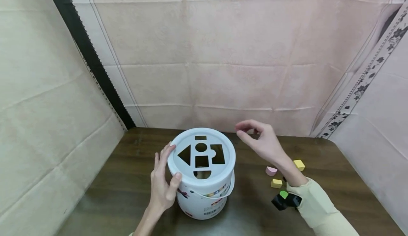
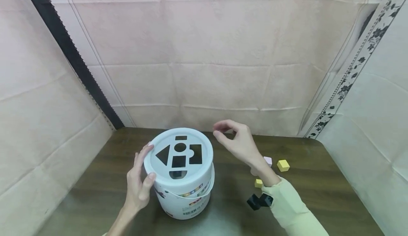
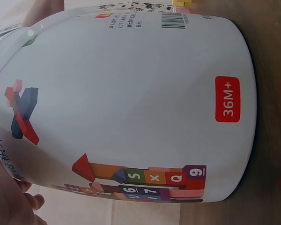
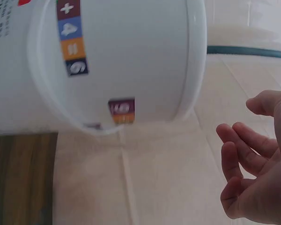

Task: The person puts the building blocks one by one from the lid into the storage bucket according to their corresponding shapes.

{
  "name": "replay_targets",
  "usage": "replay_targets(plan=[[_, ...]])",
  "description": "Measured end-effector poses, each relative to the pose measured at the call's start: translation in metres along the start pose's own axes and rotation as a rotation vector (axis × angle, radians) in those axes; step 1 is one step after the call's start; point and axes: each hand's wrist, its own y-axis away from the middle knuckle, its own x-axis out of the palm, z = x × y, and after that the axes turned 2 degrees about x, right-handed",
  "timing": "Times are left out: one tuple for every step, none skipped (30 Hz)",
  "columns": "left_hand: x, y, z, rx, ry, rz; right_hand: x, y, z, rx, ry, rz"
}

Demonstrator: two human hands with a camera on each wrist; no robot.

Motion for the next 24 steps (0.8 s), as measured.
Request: replay_targets(plan=[[0.000, 0.000, 0.000, 0.000, -0.001, 0.000, -0.004, 0.003, -0.002, 0.006, 0.004, -0.004], [0.000, -0.001, 0.000, 0.002, -0.001, -0.001, -0.008, 0.006, -0.005, 0.008, 0.012, -0.010], [-0.001, -0.001, 0.000, 0.001, 0.000, 0.000, -0.012, 0.009, -0.007, 0.007, 0.014, -0.017], [-0.001, -0.002, 0.000, 0.000, 0.002, 0.000, -0.016, 0.012, -0.010, 0.008, 0.019, -0.023], [-0.001, -0.002, 0.000, -0.001, 0.005, 0.001, -0.020, 0.015, -0.013, 0.009, 0.023, -0.029], [-0.001, -0.002, 0.000, -0.002, 0.008, 0.001, -0.024, 0.019, -0.015, 0.008, 0.025, -0.035], [-0.001, -0.002, 0.000, -0.003, 0.009, 0.001, -0.029, 0.022, -0.019, 0.005, 0.031, -0.041], [-0.001, -0.002, 0.000, -0.004, 0.010, 0.001, -0.033, 0.026, -0.022, 0.001, 0.038, -0.046], [-0.001, -0.003, 0.000, -0.004, 0.012, 0.000, -0.038, 0.030, -0.026, -0.003, 0.042, -0.051], [-0.001, -0.003, 0.000, -0.002, 0.014, -0.001, -0.043, 0.034, -0.030, -0.002, 0.047, -0.056], [-0.001, -0.003, 0.000, -0.001, 0.015, -0.002, -0.047, 0.038, -0.033, 0.004, 0.051, -0.061], [-0.001, -0.003, 0.000, 0.001, 0.016, -0.004, -0.052, 0.042, -0.037, 0.012, 0.055, -0.065], [-0.001, -0.003, 0.001, 0.003, 0.016, -0.005, -0.056, 0.047, -0.040, 0.025, 0.062, -0.070], [-0.001, -0.003, 0.001, 0.004, 0.017, -0.006, -0.061, 0.051, -0.043, 0.039, 0.065, -0.073], [-0.001, -0.003, 0.001, 0.006, 0.017, -0.008, -0.065, 0.056, -0.046, 0.055, 0.065, -0.078], [-0.001, -0.003, 0.001, 0.008, 0.018, -0.009, -0.070, 0.062, -0.049, 0.072, 0.069, -0.085], [-0.001, -0.003, 0.001, 0.009, 0.019, -0.009, -0.074, 0.067, -0.052, 0.086, 0.076, -0.092], [-0.001, -0.003, 0.001, 0.009, 0.020, -0.010, -0.077, 0.072, -0.056, 0.096, 0.082, -0.100], [0.000, -0.002, 0.001, 0.009, 0.021, -0.009, -0.081, 0.078, -0.060, 0.103, 0.091, -0.108], [0.000, -0.002, 0.001, 0.008, 0.024, -0.008, -0.084, 0.084, -0.064, 0.109, 0.098, -0.116], [0.000, -0.001, 0.002, 0.008, 0.025, -0.007, -0.088, 0.089, -0.068, 0.116, 0.103, -0.125], [0.000, -0.001, 0.002, 0.008, 0.027, -0.006, -0.091, 0.094, -0.072, 0.121, 0.111, -0.134], [0.000, -0.001, 0.002, 0.008, 0.029, -0.005, -0.094, 0.099, -0.076, 0.125, 0.116, -0.143], [0.000, -0.001, 0.002, 0.007, 0.030, -0.005, -0.097, 0.103, -0.081, 0.130, 0.118, -0.152]])
